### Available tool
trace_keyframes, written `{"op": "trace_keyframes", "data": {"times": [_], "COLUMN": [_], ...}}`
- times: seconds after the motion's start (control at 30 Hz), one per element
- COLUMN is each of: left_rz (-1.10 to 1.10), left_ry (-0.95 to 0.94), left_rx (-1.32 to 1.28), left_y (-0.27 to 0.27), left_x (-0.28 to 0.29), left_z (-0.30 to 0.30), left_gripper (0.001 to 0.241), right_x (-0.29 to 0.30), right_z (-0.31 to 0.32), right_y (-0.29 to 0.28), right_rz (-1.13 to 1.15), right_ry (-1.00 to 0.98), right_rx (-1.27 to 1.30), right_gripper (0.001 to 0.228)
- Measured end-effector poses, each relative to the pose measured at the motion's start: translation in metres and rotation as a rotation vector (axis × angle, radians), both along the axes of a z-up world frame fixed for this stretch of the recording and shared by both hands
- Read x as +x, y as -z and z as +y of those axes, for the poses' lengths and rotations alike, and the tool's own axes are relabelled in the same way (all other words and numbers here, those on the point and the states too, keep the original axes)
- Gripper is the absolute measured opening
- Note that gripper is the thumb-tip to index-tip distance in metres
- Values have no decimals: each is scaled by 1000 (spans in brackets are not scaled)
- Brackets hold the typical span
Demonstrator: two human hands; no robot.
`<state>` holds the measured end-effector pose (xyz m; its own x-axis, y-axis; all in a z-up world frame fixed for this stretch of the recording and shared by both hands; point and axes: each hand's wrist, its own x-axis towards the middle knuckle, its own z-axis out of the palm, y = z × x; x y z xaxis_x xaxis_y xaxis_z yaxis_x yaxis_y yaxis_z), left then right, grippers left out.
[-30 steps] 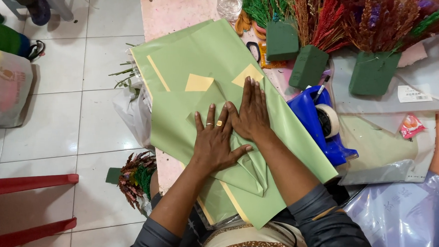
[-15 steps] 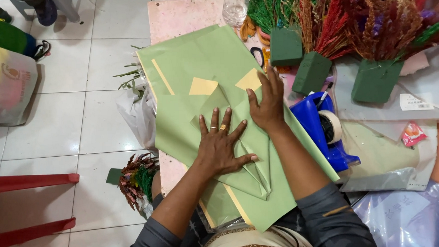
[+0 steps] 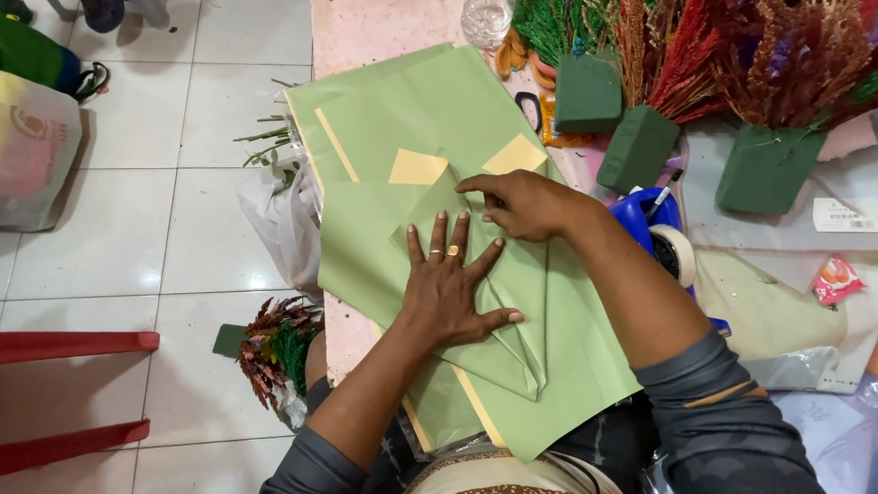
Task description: The person folds a large sheet of light green paper on a table, creating a series of pleats. They smooth the folds with their hands and use a piece of tape to secure the folded paper.
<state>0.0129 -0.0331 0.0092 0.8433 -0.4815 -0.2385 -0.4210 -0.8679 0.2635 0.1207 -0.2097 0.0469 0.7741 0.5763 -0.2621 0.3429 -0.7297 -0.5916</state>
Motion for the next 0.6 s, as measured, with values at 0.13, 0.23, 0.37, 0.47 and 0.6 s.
{"op": "trace_keyframes", "data": {"times": [0.13, 0.23, 0.37, 0.47, 0.6], "left_rz": [-7, -11, -3, -2, -5], "left_ry": [4, 3, 1, 4, -1], "left_rx": [3, 0, 4, -10, -23], "left_y": [-1, -1, 1, 2, 5], "left_x": [0, 0, 1, 1, 1], "left_z": [0, 0, 0, 0, 0], "left_gripper": [106, 108, 111, 110, 110], "right_x": [3, 2, 7, 14, 17], "right_z": [13, 24, 32, 33, 33], "right_y": [-7, -20, -22, -10, -3], "right_rz": [43, 15, -33, -7, 6], "right_ry": [-146, -207, -254, -256, -247], "right_rx": [-256, -352, -463, -479, -476], "right_gripper": [65, 72, 76, 79, 79]}}
